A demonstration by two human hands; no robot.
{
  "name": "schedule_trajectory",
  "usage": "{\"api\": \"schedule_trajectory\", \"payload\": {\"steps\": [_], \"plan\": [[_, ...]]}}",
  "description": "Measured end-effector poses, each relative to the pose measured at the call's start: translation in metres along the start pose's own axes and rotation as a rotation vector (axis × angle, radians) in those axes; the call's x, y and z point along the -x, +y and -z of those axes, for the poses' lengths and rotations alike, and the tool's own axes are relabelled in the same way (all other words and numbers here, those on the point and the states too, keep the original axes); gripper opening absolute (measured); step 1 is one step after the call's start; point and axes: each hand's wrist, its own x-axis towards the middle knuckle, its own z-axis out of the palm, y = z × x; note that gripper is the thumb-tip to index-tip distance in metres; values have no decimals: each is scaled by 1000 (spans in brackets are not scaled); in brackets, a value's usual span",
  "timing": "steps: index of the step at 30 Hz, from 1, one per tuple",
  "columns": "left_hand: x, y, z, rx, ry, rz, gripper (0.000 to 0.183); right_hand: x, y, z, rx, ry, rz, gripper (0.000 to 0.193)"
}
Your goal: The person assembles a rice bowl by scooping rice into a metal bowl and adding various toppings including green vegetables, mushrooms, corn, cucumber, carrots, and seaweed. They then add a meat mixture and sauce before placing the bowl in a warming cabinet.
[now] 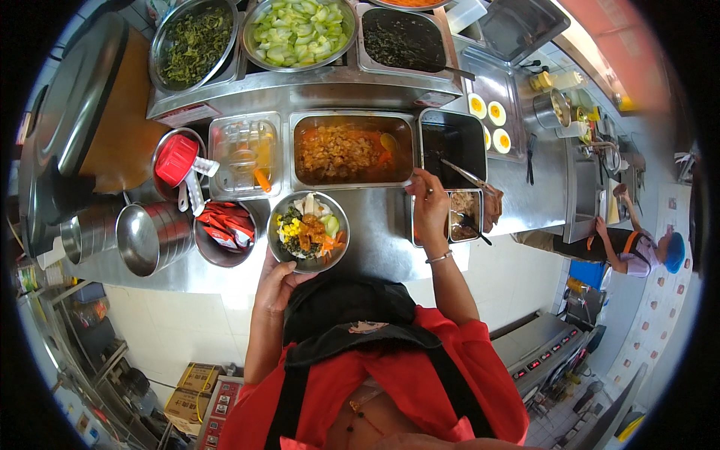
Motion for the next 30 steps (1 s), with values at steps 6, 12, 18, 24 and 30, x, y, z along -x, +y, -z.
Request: {"api": "schedule_trajectory", "payload": {"steps": [6,12,18,24,30], "plan": [[2,-1,4,12,-15,20,79,5,17,-16,283,41,189,17],[-3,0,13,1,-28,23,76,4,22,-39,49,141,-29,20],[-6,5,4,18,-35,24,75,12,12,-43,-179,179,-252,22],[-7,5,1,10,-37,16,76,18,17,-40,184,151,80,21],[-9,5,4,4,-46,26,77,13,24,-47,178,154,27,21]]}}
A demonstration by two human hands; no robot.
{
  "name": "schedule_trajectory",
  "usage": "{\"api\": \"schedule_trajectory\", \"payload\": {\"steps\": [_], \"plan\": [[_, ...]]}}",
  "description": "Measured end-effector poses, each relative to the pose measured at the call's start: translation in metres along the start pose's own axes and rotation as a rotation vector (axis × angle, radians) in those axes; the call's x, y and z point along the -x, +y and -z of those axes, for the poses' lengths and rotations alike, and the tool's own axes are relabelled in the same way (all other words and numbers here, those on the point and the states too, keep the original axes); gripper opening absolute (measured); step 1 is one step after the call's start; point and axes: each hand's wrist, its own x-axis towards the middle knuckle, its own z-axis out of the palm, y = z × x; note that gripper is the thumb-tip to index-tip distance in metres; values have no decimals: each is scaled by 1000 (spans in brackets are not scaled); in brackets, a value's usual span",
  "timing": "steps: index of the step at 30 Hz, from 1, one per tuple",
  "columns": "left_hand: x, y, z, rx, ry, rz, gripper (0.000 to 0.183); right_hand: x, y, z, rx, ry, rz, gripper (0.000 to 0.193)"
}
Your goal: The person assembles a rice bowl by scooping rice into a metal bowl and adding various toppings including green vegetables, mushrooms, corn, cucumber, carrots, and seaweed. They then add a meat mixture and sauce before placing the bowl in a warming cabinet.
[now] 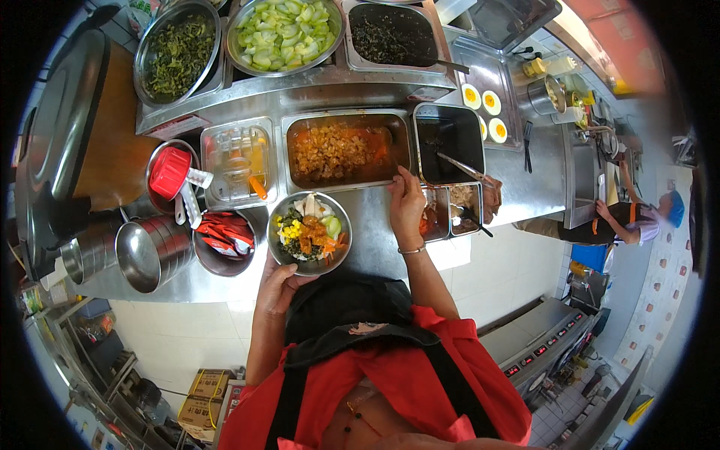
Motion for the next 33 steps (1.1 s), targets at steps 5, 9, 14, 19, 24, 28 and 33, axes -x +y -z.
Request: {"api": "schedule_trajectory", "payload": {"steps": [5,9,14,19,24,28,33], "plan": [[0,2,-5,-16,-1,-24,72,-4,-15,6,-190,-42,-224,25],[-1,0,-2,-12,-7,-21,73,-6,-7,2,-417,-21,-344,28],[-1,1,-3,-17,1,-11,74,-13,1,-8,-737,29,-490,32],[-1,1,-3,-21,-6,-15,75,-15,1,-10,-881,53,-556,31],[0,1,-3,-10,-7,-26,74,-11,3,-12,-988,92,-615,30],[3,2,-7,2,1,-32,73,-7,4,-8,-1105,62,-656,30],[3,3,-8,-8,-7,-23,71,-8,5,-2,-1211,0,-710,30]]}}
